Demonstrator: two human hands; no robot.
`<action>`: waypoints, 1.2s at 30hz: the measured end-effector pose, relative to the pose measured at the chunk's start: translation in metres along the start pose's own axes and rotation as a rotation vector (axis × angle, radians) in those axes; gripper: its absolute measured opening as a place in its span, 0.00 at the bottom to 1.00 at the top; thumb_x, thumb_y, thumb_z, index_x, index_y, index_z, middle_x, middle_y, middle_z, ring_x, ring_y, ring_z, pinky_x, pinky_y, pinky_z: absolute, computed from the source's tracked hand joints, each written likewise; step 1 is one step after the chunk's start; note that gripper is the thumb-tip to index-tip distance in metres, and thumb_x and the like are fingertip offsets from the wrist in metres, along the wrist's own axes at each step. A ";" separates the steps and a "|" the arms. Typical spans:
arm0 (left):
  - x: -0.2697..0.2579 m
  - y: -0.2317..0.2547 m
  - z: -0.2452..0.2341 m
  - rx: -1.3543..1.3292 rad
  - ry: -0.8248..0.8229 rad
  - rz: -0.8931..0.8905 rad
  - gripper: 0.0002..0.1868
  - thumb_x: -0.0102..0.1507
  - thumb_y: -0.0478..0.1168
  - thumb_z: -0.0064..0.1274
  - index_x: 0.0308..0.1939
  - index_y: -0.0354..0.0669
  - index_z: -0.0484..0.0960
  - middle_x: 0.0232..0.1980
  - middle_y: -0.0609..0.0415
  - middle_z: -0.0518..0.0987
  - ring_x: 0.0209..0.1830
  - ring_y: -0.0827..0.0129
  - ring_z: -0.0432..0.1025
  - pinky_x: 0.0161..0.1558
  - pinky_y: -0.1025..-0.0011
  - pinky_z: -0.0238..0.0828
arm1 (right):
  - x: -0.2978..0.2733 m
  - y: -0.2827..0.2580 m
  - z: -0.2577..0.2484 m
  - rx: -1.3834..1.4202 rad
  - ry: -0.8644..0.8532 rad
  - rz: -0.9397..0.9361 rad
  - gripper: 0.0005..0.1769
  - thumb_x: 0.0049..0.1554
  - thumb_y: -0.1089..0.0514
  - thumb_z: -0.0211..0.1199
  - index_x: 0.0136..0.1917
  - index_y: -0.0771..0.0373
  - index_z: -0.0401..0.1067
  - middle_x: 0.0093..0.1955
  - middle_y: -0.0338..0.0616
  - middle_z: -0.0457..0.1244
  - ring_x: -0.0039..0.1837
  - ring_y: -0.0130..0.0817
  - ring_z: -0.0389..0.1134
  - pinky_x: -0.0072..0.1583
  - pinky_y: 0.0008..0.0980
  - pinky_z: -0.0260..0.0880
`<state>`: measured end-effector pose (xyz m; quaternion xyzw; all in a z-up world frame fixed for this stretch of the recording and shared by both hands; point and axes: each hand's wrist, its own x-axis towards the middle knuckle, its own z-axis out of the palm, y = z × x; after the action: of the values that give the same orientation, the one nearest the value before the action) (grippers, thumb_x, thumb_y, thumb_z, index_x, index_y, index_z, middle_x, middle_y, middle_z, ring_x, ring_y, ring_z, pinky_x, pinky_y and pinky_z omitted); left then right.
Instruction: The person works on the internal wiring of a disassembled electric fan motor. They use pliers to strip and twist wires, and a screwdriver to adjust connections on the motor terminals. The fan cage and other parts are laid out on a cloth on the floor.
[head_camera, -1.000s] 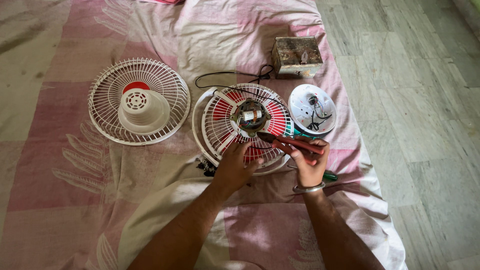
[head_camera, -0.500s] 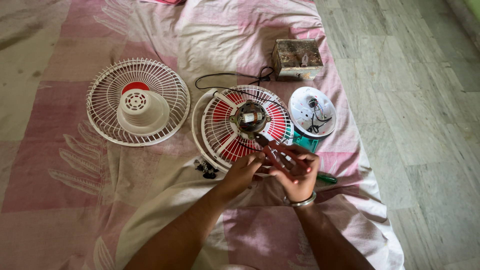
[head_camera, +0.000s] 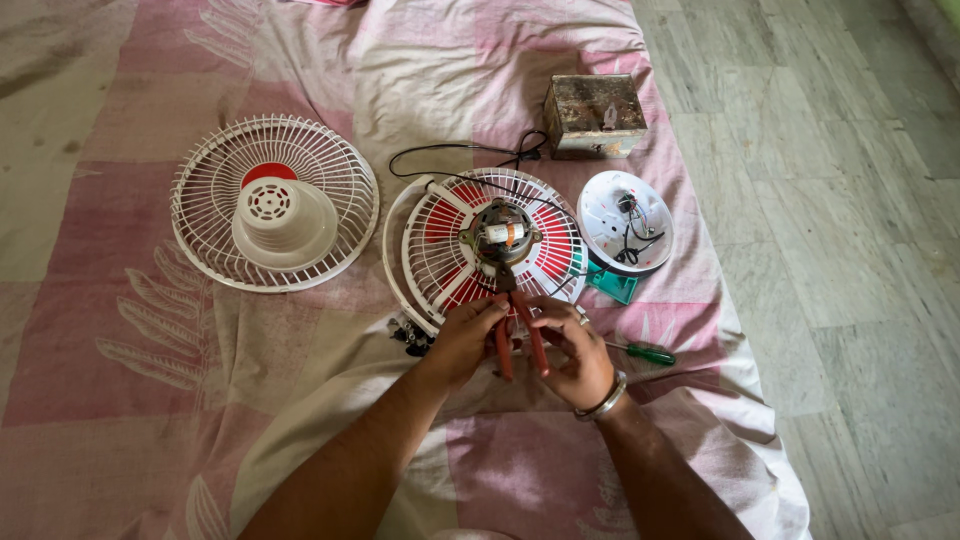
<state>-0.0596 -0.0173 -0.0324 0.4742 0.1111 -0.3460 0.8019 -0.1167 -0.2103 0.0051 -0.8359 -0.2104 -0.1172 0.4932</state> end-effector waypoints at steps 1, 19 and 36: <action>-0.001 0.001 -0.001 0.002 -0.035 0.013 0.18 0.70 0.48 0.47 0.55 0.39 0.81 0.40 0.56 0.81 0.36 0.73 0.77 0.43 0.71 0.79 | 0.000 0.002 -0.002 -0.045 0.014 -0.059 0.27 0.49 0.69 0.71 0.62 0.64 0.70 0.69 0.55 0.65 0.67 0.46 0.72 0.63 0.38 0.79; -0.013 0.054 0.002 -0.064 -0.109 0.340 0.27 0.73 0.49 0.34 0.68 0.34 0.69 0.55 0.42 0.83 0.54 0.61 0.80 0.60 0.63 0.78 | 0.022 0.026 0.011 0.105 0.434 0.036 0.10 0.64 0.70 0.61 0.60 0.72 0.71 0.58 0.52 0.70 0.59 0.31 0.73 0.59 0.30 0.76; -0.003 0.090 0.026 0.882 0.062 1.019 0.18 0.69 0.41 0.56 0.57 0.31 0.80 0.41 0.42 0.85 0.34 0.65 0.83 0.35 0.70 0.76 | 0.070 -0.015 0.007 -0.290 0.441 -0.034 0.11 0.56 0.66 0.74 0.49 0.69 0.74 0.46 0.49 0.73 0.47 0.34 0.78 0.46 0.29 0.75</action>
<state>-0.0061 -0.0095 0.0448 0.7601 -0.2553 0.0762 0.5927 -0.0619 -0.1816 0.0415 -0.8486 -0.0928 -0.3336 0.4000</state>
